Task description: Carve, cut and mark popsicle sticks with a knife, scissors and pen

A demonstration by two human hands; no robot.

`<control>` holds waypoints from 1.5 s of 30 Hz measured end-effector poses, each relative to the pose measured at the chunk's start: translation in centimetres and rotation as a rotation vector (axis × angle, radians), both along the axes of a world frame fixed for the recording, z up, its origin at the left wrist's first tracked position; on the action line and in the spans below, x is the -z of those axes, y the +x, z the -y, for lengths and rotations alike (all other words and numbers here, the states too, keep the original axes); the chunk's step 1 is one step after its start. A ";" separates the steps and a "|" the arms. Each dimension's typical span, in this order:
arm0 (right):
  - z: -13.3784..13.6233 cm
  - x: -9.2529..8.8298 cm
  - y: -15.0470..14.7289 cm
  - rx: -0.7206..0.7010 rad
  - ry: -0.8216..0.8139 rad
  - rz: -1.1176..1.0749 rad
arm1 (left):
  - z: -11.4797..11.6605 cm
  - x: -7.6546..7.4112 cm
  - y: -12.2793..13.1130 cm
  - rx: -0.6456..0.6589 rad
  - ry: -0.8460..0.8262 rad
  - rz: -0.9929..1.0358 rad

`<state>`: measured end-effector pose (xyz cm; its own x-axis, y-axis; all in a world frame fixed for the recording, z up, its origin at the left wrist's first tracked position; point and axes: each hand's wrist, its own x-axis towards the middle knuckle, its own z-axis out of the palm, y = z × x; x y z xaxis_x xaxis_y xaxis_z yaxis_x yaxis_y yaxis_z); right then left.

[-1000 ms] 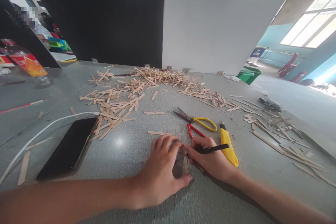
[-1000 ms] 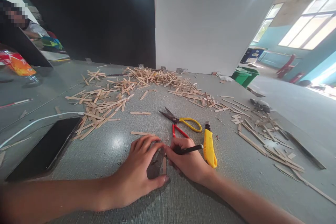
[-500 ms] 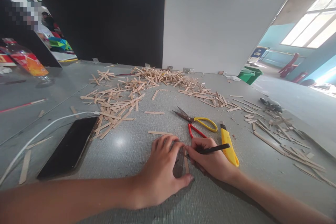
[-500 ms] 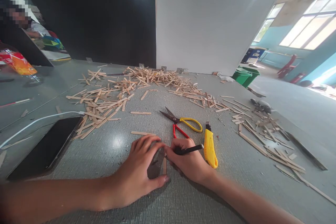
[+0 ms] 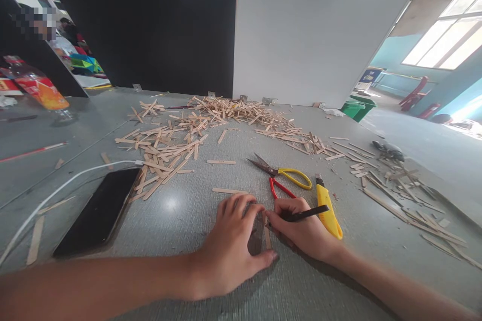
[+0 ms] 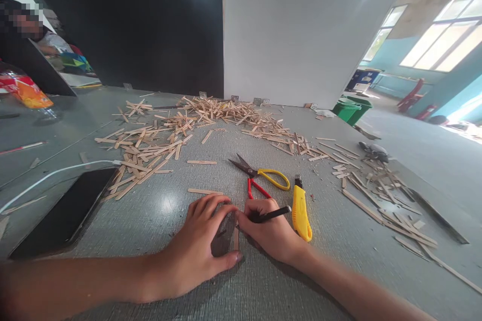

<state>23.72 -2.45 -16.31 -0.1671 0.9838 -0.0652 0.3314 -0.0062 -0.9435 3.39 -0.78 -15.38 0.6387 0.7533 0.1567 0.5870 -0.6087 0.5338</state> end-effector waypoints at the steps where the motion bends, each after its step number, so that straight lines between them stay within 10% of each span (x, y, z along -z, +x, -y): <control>1: 0.0 0.0 0.0 -0.003 0.002 -0.001 | 0.0 0.0 0.0 0.000 0.002 0.004; 45: -0.1 -0.5 0.0 -0.035 0.052 0.089 | 0.1 0.0 0.0 0.002 -0.002 0.001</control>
<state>23.67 -2.34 -15.81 -0.1971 0.9799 -0.0306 0.4130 0.0547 -0.9091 3.35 -0.86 -15.34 0.6405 0.7520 0.1558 0.5849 -0.6091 0.5356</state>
